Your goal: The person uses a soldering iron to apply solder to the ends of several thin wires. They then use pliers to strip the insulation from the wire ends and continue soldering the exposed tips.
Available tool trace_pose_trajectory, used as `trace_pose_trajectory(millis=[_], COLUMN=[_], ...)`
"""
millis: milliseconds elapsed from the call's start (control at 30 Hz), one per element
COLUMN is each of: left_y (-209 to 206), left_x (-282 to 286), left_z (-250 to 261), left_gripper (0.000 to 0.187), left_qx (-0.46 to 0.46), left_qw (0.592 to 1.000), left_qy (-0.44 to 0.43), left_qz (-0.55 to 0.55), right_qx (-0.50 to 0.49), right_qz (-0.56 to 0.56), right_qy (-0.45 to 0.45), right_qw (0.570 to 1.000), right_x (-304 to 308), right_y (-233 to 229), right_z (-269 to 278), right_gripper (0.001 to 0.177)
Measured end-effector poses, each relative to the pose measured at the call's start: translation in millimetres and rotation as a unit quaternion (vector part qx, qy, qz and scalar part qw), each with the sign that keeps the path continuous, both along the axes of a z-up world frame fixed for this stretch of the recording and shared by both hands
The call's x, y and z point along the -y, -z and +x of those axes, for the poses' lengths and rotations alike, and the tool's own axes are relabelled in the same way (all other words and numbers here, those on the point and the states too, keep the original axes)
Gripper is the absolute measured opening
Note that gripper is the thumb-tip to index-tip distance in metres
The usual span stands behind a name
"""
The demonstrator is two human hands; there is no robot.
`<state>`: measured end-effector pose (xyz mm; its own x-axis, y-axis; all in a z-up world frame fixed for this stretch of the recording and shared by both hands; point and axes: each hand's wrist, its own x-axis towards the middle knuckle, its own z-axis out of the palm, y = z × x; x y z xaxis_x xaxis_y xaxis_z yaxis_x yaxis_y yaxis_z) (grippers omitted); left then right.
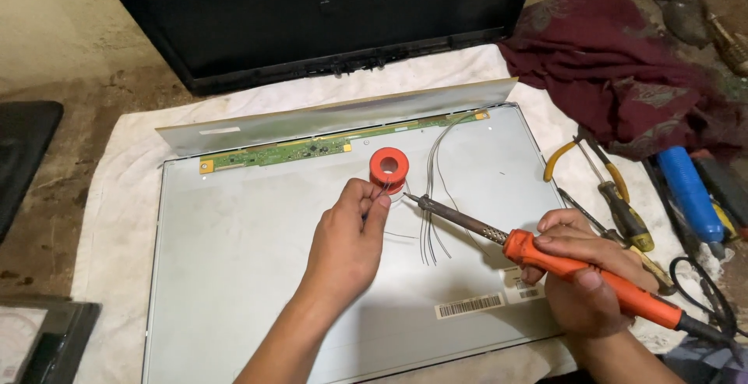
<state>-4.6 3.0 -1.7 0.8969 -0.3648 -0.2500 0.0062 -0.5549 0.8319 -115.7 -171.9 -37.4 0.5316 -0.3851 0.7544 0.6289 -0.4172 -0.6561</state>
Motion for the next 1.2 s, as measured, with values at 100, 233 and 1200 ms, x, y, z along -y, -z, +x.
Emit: trace_pose_trajectory(millis=[100,233,1200], left_y=[-3,-2,-3], left_x=[0,0,3], left_z=[-1,-1,-14], left_gripper=[0.015,0.015,0.023], left_qx=[-0.002,0.007,0.085], left_qw=[1.0,1.0,0.987], left_qy=[0.003,0.002,-0.027], left_qz=[-0.005,-0.005,-0.137], right_qx=[-0.007,-0.017,0.028], right_qz=[0.01,0.022,0.091], right_qy=[0.004,0.012,0.171], right_qw=[1.0,1.0,0.981], right_x=[1,5,38], right_y=[-1,0,-18], right_z=[0,0,0], right_gripper=[0.031,0.031,0.052])
